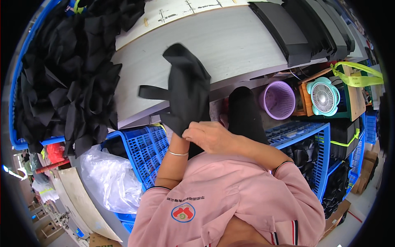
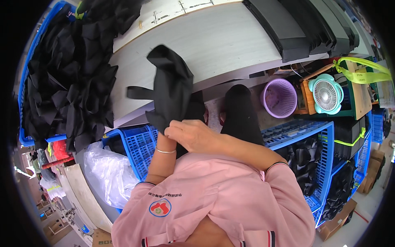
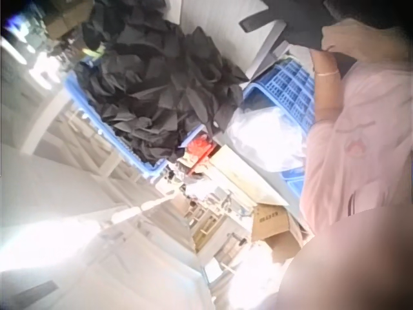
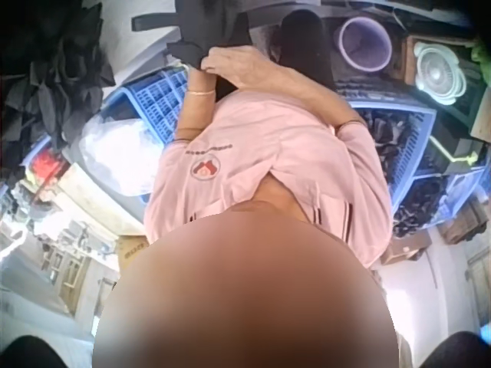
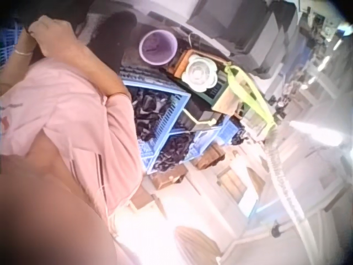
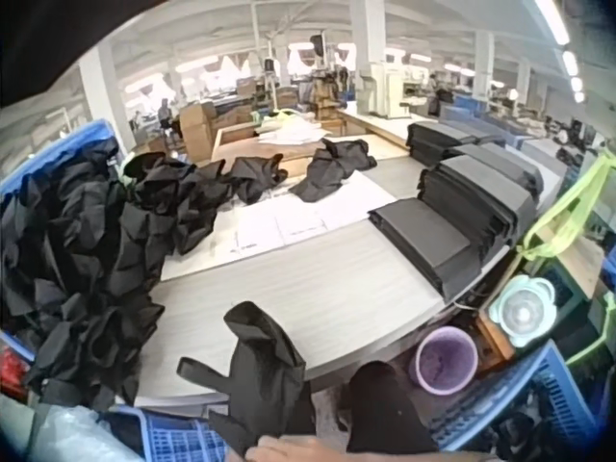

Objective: Inspecting and organizing black fabric garment parts at a factory workstation.

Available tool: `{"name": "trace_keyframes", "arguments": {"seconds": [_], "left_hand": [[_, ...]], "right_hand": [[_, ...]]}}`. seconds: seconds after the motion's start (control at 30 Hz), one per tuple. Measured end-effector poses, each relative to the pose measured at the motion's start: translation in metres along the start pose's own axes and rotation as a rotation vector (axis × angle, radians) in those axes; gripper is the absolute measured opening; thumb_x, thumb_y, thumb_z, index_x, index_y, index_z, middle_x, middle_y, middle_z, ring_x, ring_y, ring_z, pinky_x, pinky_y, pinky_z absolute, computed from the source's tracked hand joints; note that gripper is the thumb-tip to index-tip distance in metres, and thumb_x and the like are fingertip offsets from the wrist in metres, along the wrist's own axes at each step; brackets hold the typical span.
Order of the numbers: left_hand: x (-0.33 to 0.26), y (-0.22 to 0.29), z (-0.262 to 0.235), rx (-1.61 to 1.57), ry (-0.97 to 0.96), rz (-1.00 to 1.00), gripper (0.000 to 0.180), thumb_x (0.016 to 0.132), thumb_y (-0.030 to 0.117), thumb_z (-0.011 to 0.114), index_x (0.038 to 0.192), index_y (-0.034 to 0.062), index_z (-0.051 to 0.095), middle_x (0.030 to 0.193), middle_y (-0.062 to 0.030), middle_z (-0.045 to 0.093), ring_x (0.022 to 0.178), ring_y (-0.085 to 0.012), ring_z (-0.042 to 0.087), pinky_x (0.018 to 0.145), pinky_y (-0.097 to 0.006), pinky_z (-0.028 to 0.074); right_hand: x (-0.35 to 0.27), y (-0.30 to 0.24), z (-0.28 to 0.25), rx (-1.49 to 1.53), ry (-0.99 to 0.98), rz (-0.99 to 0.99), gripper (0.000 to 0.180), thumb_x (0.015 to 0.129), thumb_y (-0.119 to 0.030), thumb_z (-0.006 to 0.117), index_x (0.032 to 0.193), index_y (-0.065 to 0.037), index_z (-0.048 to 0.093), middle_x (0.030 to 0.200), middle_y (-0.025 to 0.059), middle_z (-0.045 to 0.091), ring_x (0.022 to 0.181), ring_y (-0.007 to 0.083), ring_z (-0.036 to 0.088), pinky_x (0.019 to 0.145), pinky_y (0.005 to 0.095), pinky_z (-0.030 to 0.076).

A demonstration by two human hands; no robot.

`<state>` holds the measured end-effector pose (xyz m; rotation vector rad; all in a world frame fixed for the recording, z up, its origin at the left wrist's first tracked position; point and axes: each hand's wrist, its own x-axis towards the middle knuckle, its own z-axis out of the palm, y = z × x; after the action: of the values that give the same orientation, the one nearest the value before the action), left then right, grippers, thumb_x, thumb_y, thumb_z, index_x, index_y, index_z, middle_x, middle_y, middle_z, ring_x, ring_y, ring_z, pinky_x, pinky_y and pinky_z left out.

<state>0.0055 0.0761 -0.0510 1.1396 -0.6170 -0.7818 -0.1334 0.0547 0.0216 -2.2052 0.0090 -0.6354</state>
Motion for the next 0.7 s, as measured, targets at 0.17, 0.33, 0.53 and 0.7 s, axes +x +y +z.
{"name": "trace_keyframes", "arguments": {"seconds": [0.17, 0.33, 0.53, 0.7], "left_hand": [[0.009, 0.019, 0.017, 0.053, -0.142, 0.051, 0.041, 0.101, 0.019, 0.059, 0.138, 0.0037, 0.051, 0.135, -0.0102, 0.058, 0.125, -0.0264, 0.056, 0.105, -0.037, 0.045], [-0.006, 0.022, 0.003, -0.059, -0.123, -0.023, 0.041, 0.1, 0.019, 0.059, 0.138, 0.0045, 0.052, 0.135, -0.0103, 0.059, 0.125, -0.0264, 0.056, 0.105, -0.038, 0.046], [-0.057, 0.01, -0.015, -0.267, -0.045, -0.231, 0.04, 0.1, 0.02, 0.059, 0.137, 0.0055, 0.052, 0.134, -0.0103, 0.059, 0.124, -0.0265, 0.056, 0.104, -0.038, 0.046], [-0.068, 0.002, -0.003, -0.251, -0.023, -0.258, 0.04, 0.099, 0.02, 0.06, 0.136, 0.0063, 0.053, 0.133, -0.0103, 0.059, 0.123, -0.0265, 0.057, 0.103, -0.039, 0.047]], "right_hand": [[-0.019, -0.003, 0.008, 0.443, -0.032, 0.245, 0.011, 0.094, -0.007, 0.064, 0.104, -0.003, 0.06, 0.091, 0.0099, 0.063, 0.073, 0.0237, 0.065, 0.066, 0.0325, 0.05], [-0.044, -0.007, -0.017, 0.418, 0.074, 0.418, 0.019, 0.087, -0.002, 0.07, 0.105, -0.003, 0.062, 0.089, 0.0067, 0.064, 0.074, 0.0149, 0.062, 0.066, 0.03, 0.05], [-0.024, 0.006, -0.05, -0.242, 0.706, 0.204, 0.058, 0.076, -0.006, 0.082, 0.125, 0.003, 0.052, 0.116, 0.0189, 0.057, 0.097, 0.0263, 0.062, 0.083, 0.0349, 0.051], [-0.006, 0.023, -0.044, -0.489, 0.666, 0.232, 0.066, 0.076, -0.003, 0.078, 0.134, 0.003, 0.048, 0.127, 0.0228, 0.055, 0.108, 0.0361, 0.062, 0.091, 0.0382, 0.053]]}}
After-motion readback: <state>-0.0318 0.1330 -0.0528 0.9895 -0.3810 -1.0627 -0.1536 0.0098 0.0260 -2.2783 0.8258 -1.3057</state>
